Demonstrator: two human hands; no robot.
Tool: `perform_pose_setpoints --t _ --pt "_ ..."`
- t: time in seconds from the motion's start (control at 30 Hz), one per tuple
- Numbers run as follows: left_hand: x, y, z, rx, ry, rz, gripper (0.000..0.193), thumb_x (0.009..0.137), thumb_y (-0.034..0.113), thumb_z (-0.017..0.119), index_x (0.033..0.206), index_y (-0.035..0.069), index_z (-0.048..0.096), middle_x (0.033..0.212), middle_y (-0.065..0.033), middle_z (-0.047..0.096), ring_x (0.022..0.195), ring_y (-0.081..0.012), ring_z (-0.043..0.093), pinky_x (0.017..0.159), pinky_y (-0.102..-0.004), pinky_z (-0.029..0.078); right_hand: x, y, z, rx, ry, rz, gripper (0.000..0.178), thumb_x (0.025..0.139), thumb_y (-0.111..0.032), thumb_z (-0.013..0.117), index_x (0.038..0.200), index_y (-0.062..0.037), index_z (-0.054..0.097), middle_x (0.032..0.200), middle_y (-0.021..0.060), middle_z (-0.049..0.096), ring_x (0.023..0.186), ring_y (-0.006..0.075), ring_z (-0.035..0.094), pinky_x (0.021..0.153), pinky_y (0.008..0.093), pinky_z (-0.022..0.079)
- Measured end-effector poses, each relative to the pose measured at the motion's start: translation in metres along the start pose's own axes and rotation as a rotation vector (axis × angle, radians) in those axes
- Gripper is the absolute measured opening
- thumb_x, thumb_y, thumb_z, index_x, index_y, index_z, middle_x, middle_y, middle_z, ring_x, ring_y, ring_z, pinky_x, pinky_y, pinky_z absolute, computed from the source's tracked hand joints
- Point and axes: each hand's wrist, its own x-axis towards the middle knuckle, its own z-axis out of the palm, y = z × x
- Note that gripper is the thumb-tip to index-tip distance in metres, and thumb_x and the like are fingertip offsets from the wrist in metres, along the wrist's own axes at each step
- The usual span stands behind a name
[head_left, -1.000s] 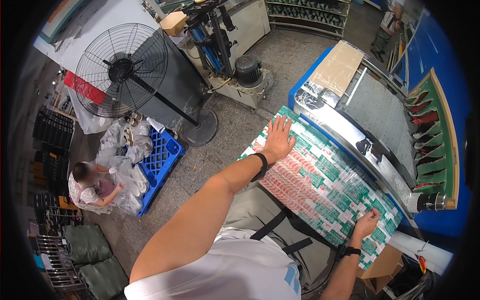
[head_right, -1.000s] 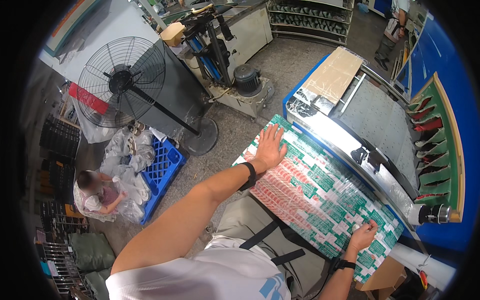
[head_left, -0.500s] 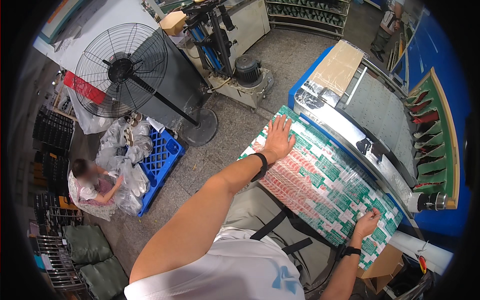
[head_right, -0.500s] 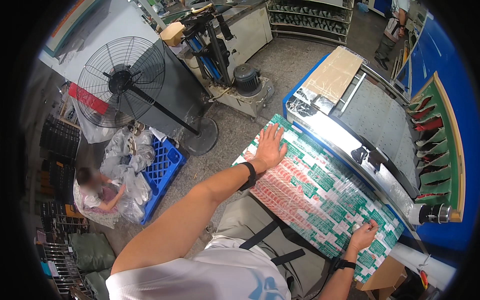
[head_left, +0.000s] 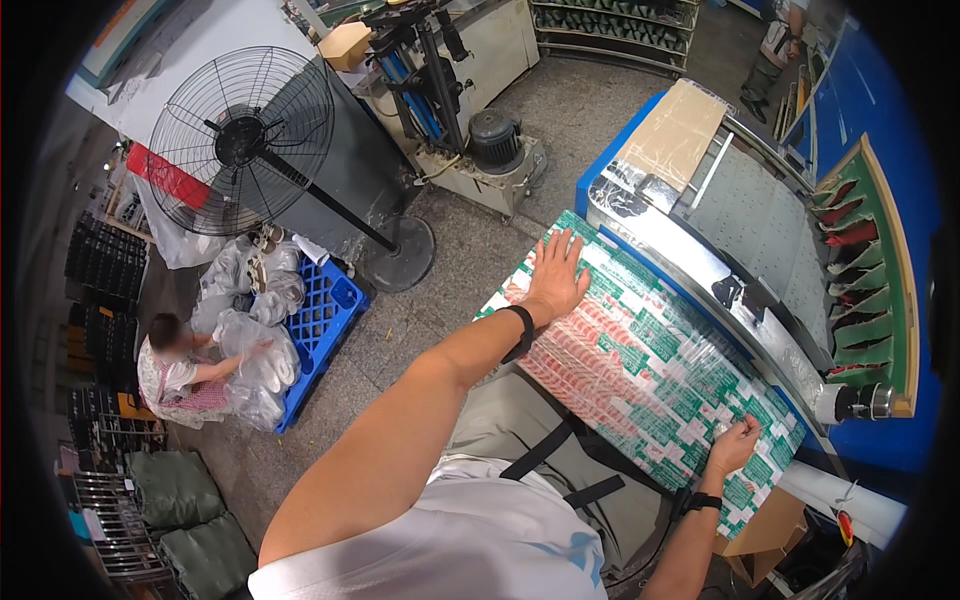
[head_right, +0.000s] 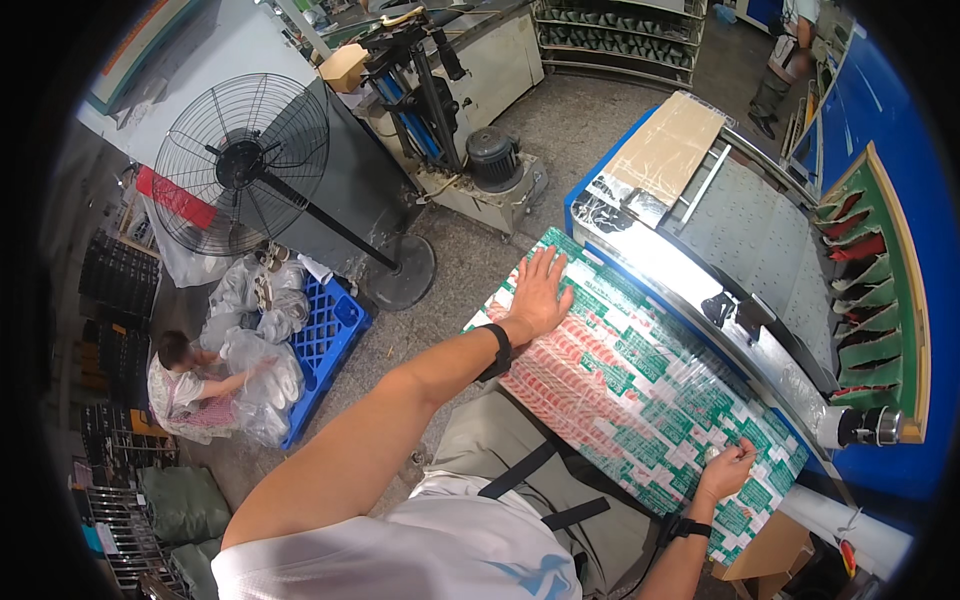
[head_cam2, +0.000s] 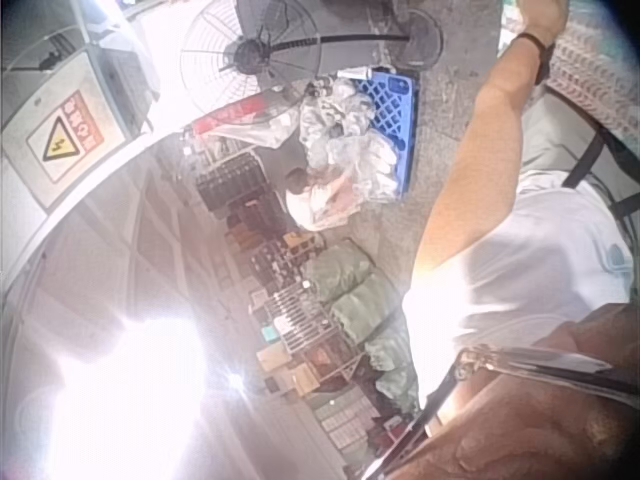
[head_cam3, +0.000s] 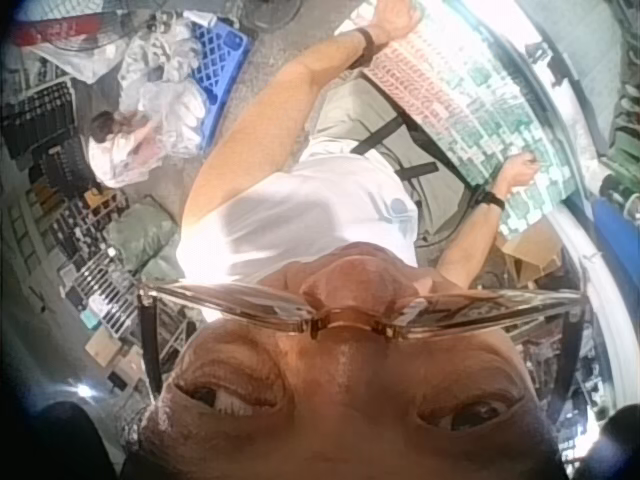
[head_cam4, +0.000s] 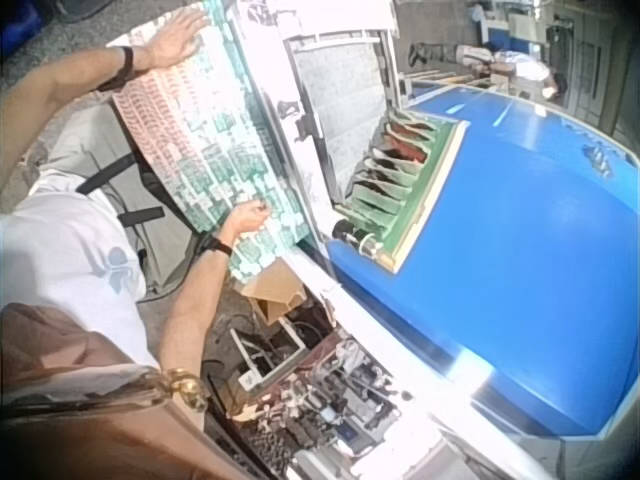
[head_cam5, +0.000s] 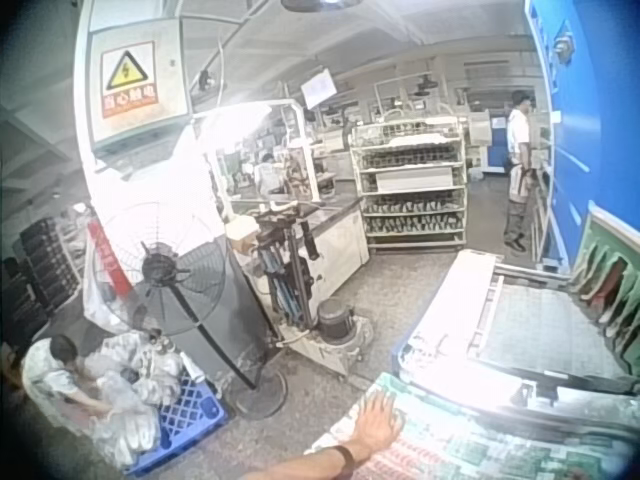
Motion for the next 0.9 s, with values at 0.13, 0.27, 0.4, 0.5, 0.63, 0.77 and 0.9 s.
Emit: perform_pose_setpoints --t 0.13,0.27,0.4,0.5,0.63,0.77,0.9 --pt "-0.0001 0.0005 -0.0013 -0.001 0.001 -0.002 0.071 0.107 0.039 0.051 0.164 -0.002 0.039 0.173 -0.0282 0.03 0.164 -0.0458 0.02 0.134 -0.0625 0.011 0.0007 0.0013 0.0004 -0.016 -0.012 0.013 0.031 0.103 -0.024 0.048 0.121 -0.0128 0.07 0.101 0.0118 0.081 0.088 0.0366 0.075 0.079 0.0517 0.056" --pt "-0.0006 0.0 -0.0016 -0.008 0.009 0.002 0.071 0.107 0.039 0.052 0.164 -0.002 0.039 0.173 -0.028 0.031 0.164 -0.0457 0.02 0.134 -0.0625 0.011 0.0003 -0.0005 0.0001 -0.01 -0.006 0.004 0.03 0.103 -0.024 0.048 0.121 -0.0131 0.07 0.1 0.0113 0.081 0.088 0.0365 0.075 0.079 0.0521 0.056" --pt "-0.0005 0.0005 -0.0023 -0.011 0.008 0.005 0.071 0.107 0.039 0.052 0.164 -0.002 0.039 0.173 -0.0283 0.031 0.164 -0.0458 0.021 0.134 -0.0626 0.012 -0.0006 -0.002 -0.0008 -0.001 0.005 -0.002 0.03 0.103 -0.024 0.048 0.12 -0.0134 0.07 0.097 0.0101 0.081 0.087 0.0361 0.075 0.079 0.0517 0.056" --pt "-0.0005 0.0007 -0.002 -0.007 0.009 0.004 0.071 0.107 0.039 0.052 0.163 -0.003 0.039 0.172 -0.0286 0.031 0.164 -0.0458 0.021 0.134 -0.0628 0.012 -0.0002 -0.0015 -0.0005 -0.001 0.011 -0.01 0.03 0.103 -0.024 0.048 0.12 -0.0134 0.07 0.097 0.0098 0.081 0.087 0.0361 0.075 0.079 0.0514 0.056" --pt "-0.0005 0.0005 -0.0018 -0.004 0.01 0.003 0.071 0.107 0.039 0.052 0.164 -0.002 0.039 0.172 -0.0286 0.031 0.164 -0.0457 0.021 0.134 -0.0629 0.012 -0.0003 -0.0018 -0.0008 0.008 -0.001 -0.001 0.03 0.103 -0.024 0.048 0.12 -0.0132 0.07 0.098 0.0106 0.081 0.088 0.0365 0.075 0.079 0.0517 0.056" --pt "-0.0002 0.0007 -0.0018 0.001 0.002 -0.002 0.071 0.108 0.039 0.051 0.164 -0.002 0.039 0.173 -0.0281 0.031 0.164 -0.0452 0.021 0.134 -0.0626 0.012 0.0004 0.0005 0.0006 -0.013 0.006 0.0 0.03 0.103 -0.024 0.048 0.121 -0.0133 0.07 0.102 0.0115 0.081 0.089 0.0371 0.075 0.079 0.052 0.056" --pt "-0.0003 0.0013 -0.0024 0.009 -0.003 -0.004 0.071 0.108 0.039 0.051 0.165 -0.002 0.038 0.173 -0.0272 0.031 0.165 -0.0447 0.02 0.135 -0.062 0.012 0.0014 0.0036 0.0013 -0.022 -0.006 -0.005 0.03 0.103 -0.024 0.049 0.121 -0.0132 0.071 0.105 0.012 0.081 0.089 0.0373 0.075 0.079 0.0521 0.056"
